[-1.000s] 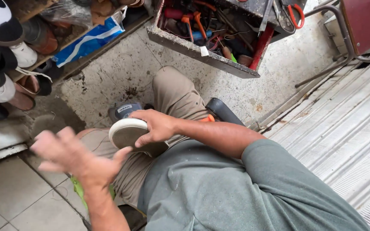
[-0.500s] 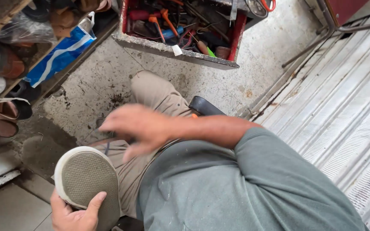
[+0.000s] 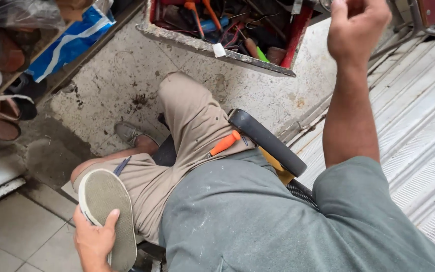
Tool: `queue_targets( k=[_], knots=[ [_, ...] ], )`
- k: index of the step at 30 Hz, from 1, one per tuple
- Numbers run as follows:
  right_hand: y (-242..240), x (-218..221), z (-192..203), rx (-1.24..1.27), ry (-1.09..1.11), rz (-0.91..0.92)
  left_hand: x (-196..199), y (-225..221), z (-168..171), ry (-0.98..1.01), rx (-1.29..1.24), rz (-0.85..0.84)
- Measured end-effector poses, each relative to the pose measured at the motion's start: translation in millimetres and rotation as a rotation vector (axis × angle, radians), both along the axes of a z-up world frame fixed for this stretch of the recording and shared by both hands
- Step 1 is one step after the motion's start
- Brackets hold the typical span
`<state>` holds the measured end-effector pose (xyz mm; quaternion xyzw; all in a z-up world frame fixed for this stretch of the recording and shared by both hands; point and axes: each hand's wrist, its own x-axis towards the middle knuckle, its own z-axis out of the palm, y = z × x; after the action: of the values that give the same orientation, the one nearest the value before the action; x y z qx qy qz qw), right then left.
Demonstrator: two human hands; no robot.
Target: Hand-stitching the sole of a sneaker using an awl and thread in a repair shop.
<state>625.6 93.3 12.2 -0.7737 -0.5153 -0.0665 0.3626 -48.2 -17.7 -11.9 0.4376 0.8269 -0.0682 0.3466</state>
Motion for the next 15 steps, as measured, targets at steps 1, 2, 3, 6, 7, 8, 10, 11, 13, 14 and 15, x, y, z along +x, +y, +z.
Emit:
queue_targets(
  k=[1, 2, 3, 6, 7, 8, 10, 11, 13, 14, 15],
  knots=[
    [2.5, 13.7, -6.0, -0.002, -0.004, -0.012, 1.4, 2.7, 1.6, -0.004, -0.002, -0.012],
    [8.1, 27.3, -11.0, -0.055, 0.122, -0.044, 3.4, 2.4, 3.3, -0.017, 0.013, -0.003],
    [13.3, 40.4, -15.1, -0.107, 0.249, -0.075, 5.0, 1.7, 5.7, -0.03, 0.029, 0.006],
    [40.0, 34.6, -21.2, -0.383, 0.322, -0.156, 7.6, 7.4, 3.3, 0.071, -0.065, 0.046],
    [53.5, 16.9, -8.7, -0.373, 0.318, -0.158, 10.7, 8.2, 2.1, 0.065, -0.055, 0.044],
    [66.0, -1.9, 3.0, -0.528, 0.299, -0.189, 12.6, 8.4, 1.6, 0.095, -0.048, 0.04],
    [83.5, -5.9, -8.7, -0.673, 0.28, -0.221, 12.0, 6.2, -3.8, 0.122, -0.031, 0.034],
    [89.1, 8.8, -32.2, -0.658, 0.028, -0.174, 9.3, 4.0, -8.9, 0.127, 0.007, 0.003],
    [94.5, 17.4, -49.9, -0.642, -0.22, -0.117, 8.6, -2.7, -9.4, 0.137, 0.039, -0.021],
    [96.0, 11.8, -43.2, -0.619, -0.121, -0.118, 10.5, -2.3, -6.5, 0.121, 0.043, -0.009],
    [97.5, 6.0, -36.5, -0.595, -0.021, -0.119, 12.1, -1.9, -3.8, 0.104, 0.048, 0.003]
  ],
)
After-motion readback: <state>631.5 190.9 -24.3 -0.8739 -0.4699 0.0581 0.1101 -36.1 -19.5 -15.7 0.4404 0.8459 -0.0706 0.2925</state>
